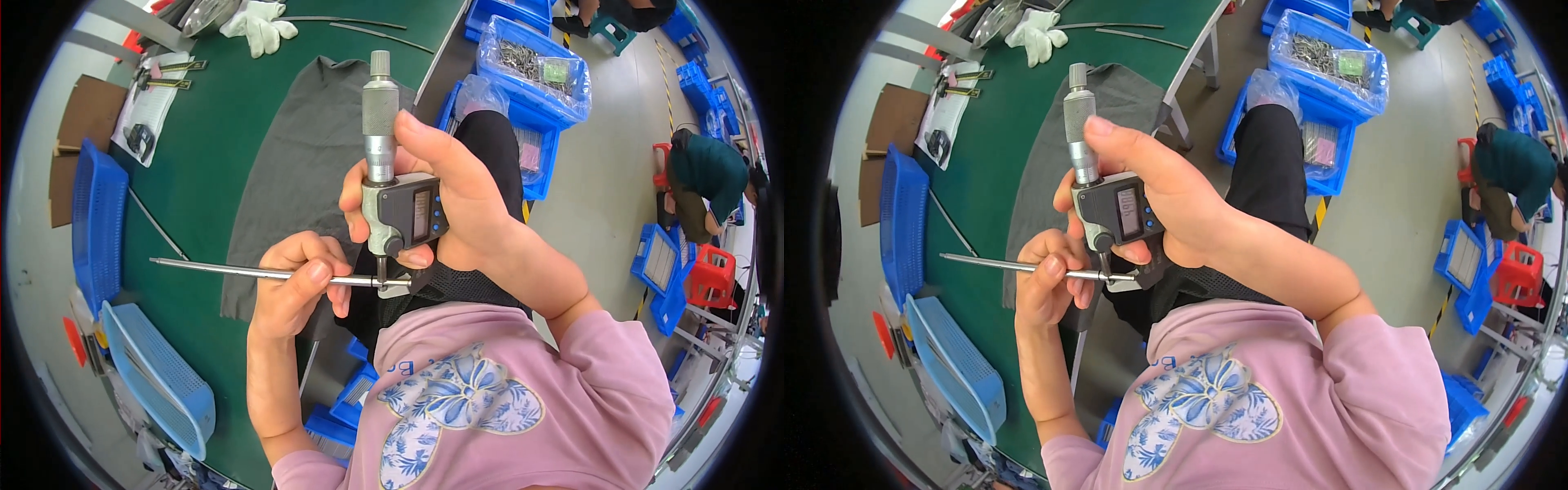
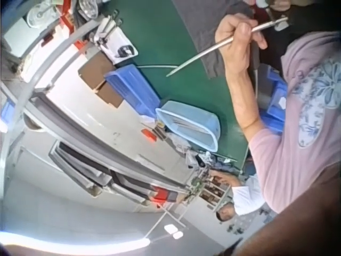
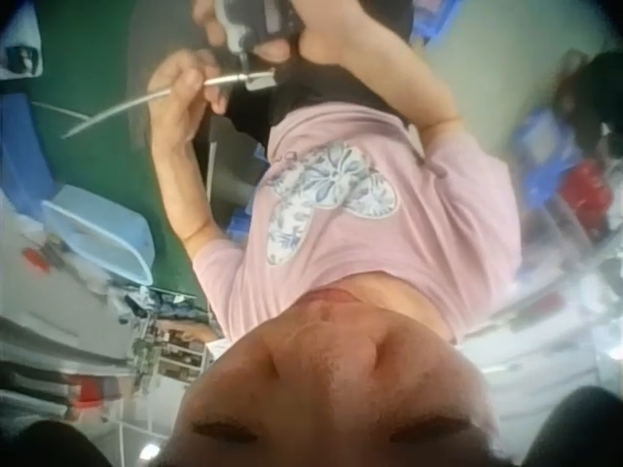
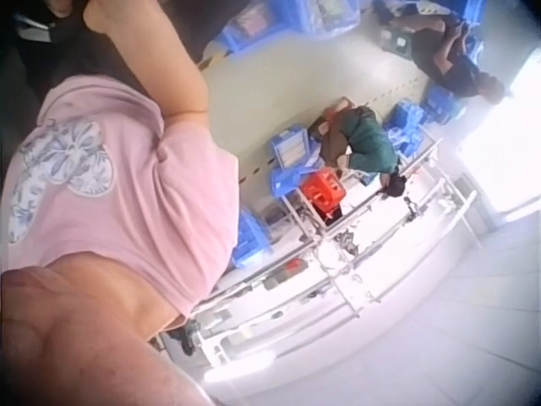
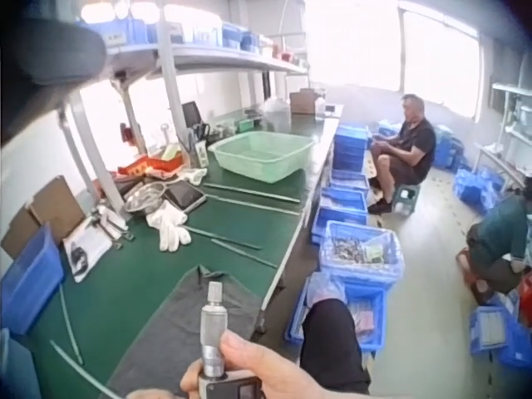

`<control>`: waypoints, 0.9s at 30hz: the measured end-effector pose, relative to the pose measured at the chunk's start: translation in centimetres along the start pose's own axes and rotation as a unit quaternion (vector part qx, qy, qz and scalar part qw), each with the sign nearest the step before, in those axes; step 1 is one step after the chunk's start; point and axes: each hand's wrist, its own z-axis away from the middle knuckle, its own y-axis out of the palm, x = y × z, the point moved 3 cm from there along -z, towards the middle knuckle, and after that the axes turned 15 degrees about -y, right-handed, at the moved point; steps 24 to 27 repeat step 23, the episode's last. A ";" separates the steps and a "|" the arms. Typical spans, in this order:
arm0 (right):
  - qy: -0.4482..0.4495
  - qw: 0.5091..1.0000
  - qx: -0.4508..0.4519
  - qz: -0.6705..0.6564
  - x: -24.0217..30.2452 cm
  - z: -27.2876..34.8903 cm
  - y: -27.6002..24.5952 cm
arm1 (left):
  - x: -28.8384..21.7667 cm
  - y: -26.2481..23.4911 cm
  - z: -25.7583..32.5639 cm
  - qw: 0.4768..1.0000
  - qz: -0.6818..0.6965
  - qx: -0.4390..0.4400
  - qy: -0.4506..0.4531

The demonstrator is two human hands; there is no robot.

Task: Measuring a metal rod with a digital micrometer and filing its end at a manufacturing workbench.

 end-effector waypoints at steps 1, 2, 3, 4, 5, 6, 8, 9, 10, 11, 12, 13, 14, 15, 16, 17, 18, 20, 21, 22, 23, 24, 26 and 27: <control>-0.001 1.000 0.008 0.002 0.0 0.0 0.0 | 0.0 0.0 0.0 1.000 0.003 0.000 0.002; -0.002 1.000 0.008 -0.002 -0.1 0.0 0.0 | -0.1 0.0 0.1 1.000 0.001 -0.001 0.000; -0.004 0.999 0.019 0.034 0.0 0.0 -0.1 | -0.1 0.0 0.1 1.000 0.001 -0.001 0.001; -0.005 0.997 0.031 0.070 0.0 0.0 -0.1 | -0.1 0.1 0.0 1.000 0.001 -0.002 0.002; -0.002 0.997 0.033 0.065 0.1 0.1 0.0 | -0.1 0.1 0.1 1.000 0.000 -0.008 0.000; -0.004 0.996 0.033 0.078 0.1 0.1 0.0 | -0.2 0.2 0.1 1.000 -0.002 -0.002 0.002; -0.009 0.996 0.032 0.079 0.2 0.1 0.0 | -0.4 0.2 0.0 1.000 -0.001 0.000 0.001; -0.007 0.997 0.034 0.076 0.1 0.1 0.0 | -0.4 0.2 0.0 1.000 -0.001 -0.004 0.000; -0.015 0.997 0.034 0.073 0.1 0.1 -0.1 | -0.4 0.2 0.0 1.000 -0.001 0.004 0.005; -0.023 0.997 0.034 0.072 0.2 0.1 -0.1 | -0.4 0.2 0.0 1.000 -0.001 0.014 0.010; -0.018 0.998 0.016 0.059 0.1 0.1 -0.1 | -0.4 0.3 0.0 1.000 0.003 0.015 0.012; -0.017 0.998 0.017 0.058 0.1 0.1 0.0 | -0.4 0.2 0.1 1.000 0.003 0.013 0.012; -0.013 0.999 0.012 0.044 0.1 0.1 0.0 | -0.4 0.2 0.2 1.000 0.002 0.015 0.013; -0.009 0.999 0.006 0.030 0.1 0.1 0.0 | -0.4 0.2 0.2 1.000 0.002 0.018 0.014; -0.009 1.000 0.006 0.030 0.1 0.1 -0.1 | -0.4 0.2 0.2 1.000 0.002 0.017 0.014; -0.003 1.000 0.006 0.007 0.1 0.2 -0.1 | -0.4 0.2 0.3 1.000 0.001 0.014 0.013; 0.003 1.000 0.006 -0.015 0.1 0.2 -0.1 | -0.4 0.3 0.3 1.000 0.001 0.012 0.011; -0.002 1.000 0.013 0.000 0.1 0.1 -0.1 | -0.3 0.2 0.2 1.000 -0.001 0.013 0.011; -0.008 1.000 0.020 0.016 0.2 0.1 -0.1 | -0.3 0.2 0.2 1.000 -0.002 0.015 0.011; -0.007 0.999 0.024 0.031 0.2 0.1 -0.1 | -0.4 0.2 0.2 1.000 -0.002 0.017 0.010; -0.005 0.999 0.028 0.046 0.2 0.0 -0.1 | -0.4 0.2 0.2 1.000 -0.002 0.018 0.009; -0.005 0.999 0.028 0.046 0.2 0.0 -0.1 | -0.4 0.2 0.2 1.000 -0.002 0.018 0.009; -0.005 0.999 0.028 0.046 0.2 0.0 -0.1 | -0.4 0.2 0.2 1.000 -0.002 0.018 0.009; -0.005 0.999 0.028 0.046 0.2 0.0 -0.1 | -0.4 0.2 0.2 1.000 -0.002 0.018 0.009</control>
